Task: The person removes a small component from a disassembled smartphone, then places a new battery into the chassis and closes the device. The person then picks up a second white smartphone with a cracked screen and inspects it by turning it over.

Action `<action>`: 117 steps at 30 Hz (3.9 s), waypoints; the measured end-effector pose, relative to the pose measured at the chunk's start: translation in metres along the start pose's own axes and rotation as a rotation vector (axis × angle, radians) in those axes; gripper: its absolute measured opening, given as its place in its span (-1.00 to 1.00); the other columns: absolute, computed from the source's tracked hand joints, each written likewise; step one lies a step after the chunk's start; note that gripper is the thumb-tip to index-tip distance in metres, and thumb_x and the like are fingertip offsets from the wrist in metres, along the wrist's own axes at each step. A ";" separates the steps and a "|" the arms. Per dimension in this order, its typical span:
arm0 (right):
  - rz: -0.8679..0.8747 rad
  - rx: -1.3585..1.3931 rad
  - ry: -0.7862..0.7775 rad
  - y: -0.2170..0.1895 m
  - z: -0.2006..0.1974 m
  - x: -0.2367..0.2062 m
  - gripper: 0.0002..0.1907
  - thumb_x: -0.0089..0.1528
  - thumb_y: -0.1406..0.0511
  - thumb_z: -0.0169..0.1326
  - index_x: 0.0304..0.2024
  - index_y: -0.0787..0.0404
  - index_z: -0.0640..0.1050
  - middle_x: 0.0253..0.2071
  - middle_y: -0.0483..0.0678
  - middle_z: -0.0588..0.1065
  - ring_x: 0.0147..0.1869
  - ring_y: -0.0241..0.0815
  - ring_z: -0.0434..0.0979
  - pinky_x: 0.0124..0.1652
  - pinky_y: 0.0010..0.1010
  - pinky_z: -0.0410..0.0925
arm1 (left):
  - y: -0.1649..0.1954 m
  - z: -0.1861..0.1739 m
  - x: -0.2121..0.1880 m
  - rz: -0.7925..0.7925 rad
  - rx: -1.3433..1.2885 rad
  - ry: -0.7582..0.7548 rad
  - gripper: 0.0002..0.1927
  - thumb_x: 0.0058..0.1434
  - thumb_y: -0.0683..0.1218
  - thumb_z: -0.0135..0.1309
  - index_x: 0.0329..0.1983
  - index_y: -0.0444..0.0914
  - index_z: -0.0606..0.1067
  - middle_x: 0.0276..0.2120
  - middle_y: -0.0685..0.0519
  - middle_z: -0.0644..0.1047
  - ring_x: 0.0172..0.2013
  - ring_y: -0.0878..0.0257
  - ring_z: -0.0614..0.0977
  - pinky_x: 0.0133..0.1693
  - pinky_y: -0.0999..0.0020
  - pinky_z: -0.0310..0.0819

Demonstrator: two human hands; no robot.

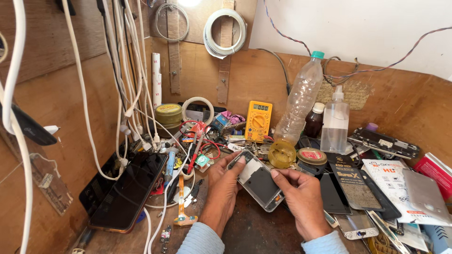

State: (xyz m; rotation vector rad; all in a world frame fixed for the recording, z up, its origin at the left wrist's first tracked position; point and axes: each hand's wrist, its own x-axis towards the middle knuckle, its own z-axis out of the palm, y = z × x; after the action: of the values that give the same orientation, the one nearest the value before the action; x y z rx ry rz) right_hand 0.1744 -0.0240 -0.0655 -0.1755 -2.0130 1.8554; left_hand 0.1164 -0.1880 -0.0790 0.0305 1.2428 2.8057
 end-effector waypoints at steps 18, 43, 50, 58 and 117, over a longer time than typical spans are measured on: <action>-0.233 -0.260 0.226 -0.007 0.016 -0.020 -0.75 0.23 0.26 0.23 -0.23 0.37 0.70 -0.52 -0.06 0.63 -0.47 -0.43 0.44 -0.45 -0.49 0.35 | -0.015 -0.023 0.012 0.187 0.205 0.006 -0.68 0.24 -0.33 0.02 0.07 -0.46 0.50 -0.16 -0.13 0.65 -0.23 0.20 0.67 -0.13 0.33 0.59; -0.253 -1.317 0.169 -0.022 -0.078 -0.029 -0.58 0.21 0.25 0.17 -0.02 0.49 0.54 -0.17 0.29 0.54 -0.07 0.11 0.58 0.08 -0.10 0.39 | 0.000 -0.005 0.001 0.358 0.947 0.249 -0.68 0.14 -0.14 0.23 -0.02 -0.26 0.58 -0.28 -0.08 0.68 -0.30 0.20 0.70 -0.19 0.25 0.56; 0.085 -1.395 0.193 -0.035 -0.067 -0.021 -0.40 0.20 0.07 0.23 0.03 0.46 0.48 -0.02 0.25 0.43 0.14 0.14 0.42 0.04 -0.01 0.41 | 0.001 0.001 0.000 0.219 0.922 0.250 -0.67 0.17 -0.15 0.19 0.02 -0.23 0.57 -0.27 -0.09 0.67 -0.31 0.15 0.70 -0.19 0.21 0.58; 0.223 -1.391 0.202 -0.050 -0.067 -0.010 -0.25 0.09 -0.02 0.37 0.09 0.37 0.48 0.08 0.21 0.42 0.26 0.19 0.36 0.12 0.16 0.31 | -0.002 0.004 0.003 0.343 0.941 0.237 -0.70 0.13 -0.17 0.22 -0.04 -0.26 0.60 -0.29 -0.06 0.67 -0.27 0.22 0.68 -0.14 0.25 0.54; 0.206 -0.248 0.231 -0.084 -0.152 -0.023 -0.61 0.14 0.23 0.27 -0.06 0.35 0.70 -0.21 0.13 0.67 -0.16 -0.10 0.62 -0.07 -0.25 0.45 | 0.019 0.027 -0.024 0.536 1.020 0.213 -0.68 0.26 -0.13 0.10 0.07 -0.32 0.49 -0.10 -0.16 0.61 -0.04 0.03 0.66 0.00 0.11 0.53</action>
State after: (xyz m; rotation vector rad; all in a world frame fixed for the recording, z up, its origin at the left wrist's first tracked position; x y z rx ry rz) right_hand 0.2659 0.0999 0.0181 -0.6581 -2.1172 1.6046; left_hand 0.1404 -0.1830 -0.0465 0.1365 2.9212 2.1654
